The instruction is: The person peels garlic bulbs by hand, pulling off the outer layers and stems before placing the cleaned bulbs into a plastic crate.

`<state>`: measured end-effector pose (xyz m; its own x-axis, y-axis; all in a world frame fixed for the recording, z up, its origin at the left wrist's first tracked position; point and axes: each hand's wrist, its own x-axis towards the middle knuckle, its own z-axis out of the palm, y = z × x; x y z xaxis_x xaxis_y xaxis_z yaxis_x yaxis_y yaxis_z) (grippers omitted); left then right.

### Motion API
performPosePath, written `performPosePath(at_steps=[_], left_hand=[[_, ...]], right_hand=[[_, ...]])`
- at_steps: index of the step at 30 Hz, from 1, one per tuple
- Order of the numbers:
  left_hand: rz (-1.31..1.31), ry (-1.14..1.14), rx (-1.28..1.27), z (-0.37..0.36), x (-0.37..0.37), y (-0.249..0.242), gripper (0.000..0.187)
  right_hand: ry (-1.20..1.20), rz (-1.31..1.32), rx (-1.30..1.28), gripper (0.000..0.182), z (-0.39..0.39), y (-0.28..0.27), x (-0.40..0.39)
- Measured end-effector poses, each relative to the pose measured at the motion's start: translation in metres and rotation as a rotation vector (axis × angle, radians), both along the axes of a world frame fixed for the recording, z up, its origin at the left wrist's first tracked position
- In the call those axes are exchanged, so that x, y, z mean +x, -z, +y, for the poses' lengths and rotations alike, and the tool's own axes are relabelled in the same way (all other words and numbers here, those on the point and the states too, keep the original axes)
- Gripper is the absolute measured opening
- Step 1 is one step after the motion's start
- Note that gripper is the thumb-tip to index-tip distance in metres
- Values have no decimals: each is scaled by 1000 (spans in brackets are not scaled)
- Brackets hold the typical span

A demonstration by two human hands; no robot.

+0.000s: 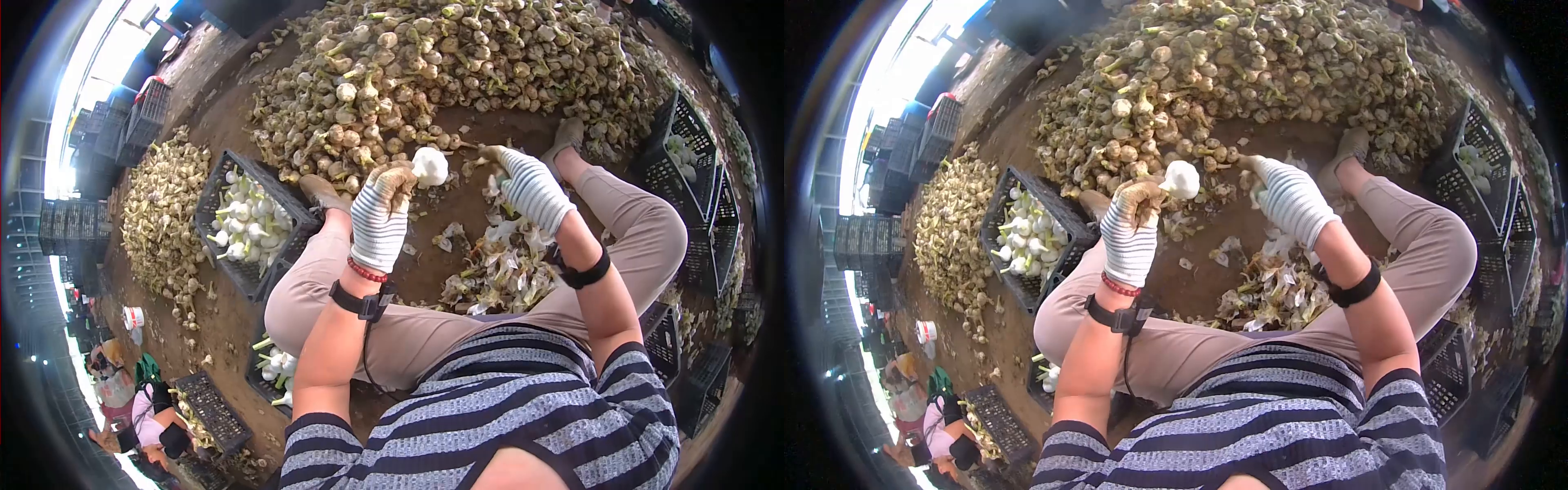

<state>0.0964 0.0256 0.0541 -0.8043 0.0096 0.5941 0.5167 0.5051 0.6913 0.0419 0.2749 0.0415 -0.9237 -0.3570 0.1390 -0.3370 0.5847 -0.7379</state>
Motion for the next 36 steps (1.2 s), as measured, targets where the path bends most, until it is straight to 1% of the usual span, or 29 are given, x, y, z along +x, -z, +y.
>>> performPosePath(at_steps=[1,2,4,6,7,8,10,11,12,13,14,15,16,17,18,19,20,21,22,23,24,26,27,28,30,31,34,35,36], left_hand=[[-12,4,-10,3,0,-1,30],[-26,8,-21,6,1,-2,32],[-30,17,-15,10,2,-3,33],[-80,89,119,12,4,0,34],[-18,104,49,11,4,1,34],[-19,99,46,11,5,4,34],[-224,35,272,15,6,5,34],[-174,-7,237,15,5,8,41],[-177,-11,235,17,6,5,41],[-336,22,467,19,8,1,38],[-494,57,701,19,9,-3,35],[-608,114,860,15,10,-14,36],[-608,111,864,10,10,-11,36],[-593,71,880,5,8,-5,31],[-581,30,896,2,8,-1,25],[-530,-25,857,5,9,-5,15],[-530,-28,859,7,9,-8,15],[-496,-79,777,8,9,-11,14],[-465,-128,695,9,10,-14,13],[-470,-127,695,10,12,-16,13],[-470,-120,711,12,13,-19,12],[-472,-108,725,13,12,-19,11],[-488,-91,739,12,12,-17,11],[-504,-76,753,11,12,-15,11],[-505,-78,769,11,12,-13,11],[-504,-79,786,11,12,-12,11],[-519,-108,786,14,12,-12,11],[-520,-105,787,15,12,-12,11],[-528,-101,778,16,13,-13,11]], right_hand=[[24,-150,5,27,-8,-23,4],[34,-150,0,27,-14,-30,7],[-68,-345,-374,30,-26,-38,9],[-110,-529,-516,39,-41,-44,11],[-99,-614,-600,41,-48,-45,15],[-82,-599,-670,41,-53,-23,12],[38,-526,-823,36,-68,-27,22],[32,-527,-824,36,-74,-26,24],[54,-366,-775,33,-80,-23,27],[75,-204,-723,29,-84,-22,29],[73,-206,-724,29,-85,-23,30],[46,-299,-741,27,-84,-31,31],[19,-392,-755,26,-82,-41,32],[50,-505,-737,26,-78,-51,32],[19,-488,-718,25,-74,-46,29],[35,-436,-693,25,-72,-34,27],[51,-378,-670,25,-73,-25,24],[49,-380,-669,25,-75,-33,27],[52,-348,-558,26,-77,-48,33],[58,-315,-449,27,-79,-56,37],[64,-317,-450,27,-80,-55,37],[117,-15,-245,28,-82,-49,34],[119,45,-195,23,-80,-45,30],[120,44,-196,23,-78,-41,27],[74,-150,-338,19,-75,-38,21],[56,-174,-351,16,-74,-41,20],[33,-217,-354,18,-72,-50,28],[8,-83,-275,20,-72,-52,32],[12,-84,-274,20,-72,-52,34]])
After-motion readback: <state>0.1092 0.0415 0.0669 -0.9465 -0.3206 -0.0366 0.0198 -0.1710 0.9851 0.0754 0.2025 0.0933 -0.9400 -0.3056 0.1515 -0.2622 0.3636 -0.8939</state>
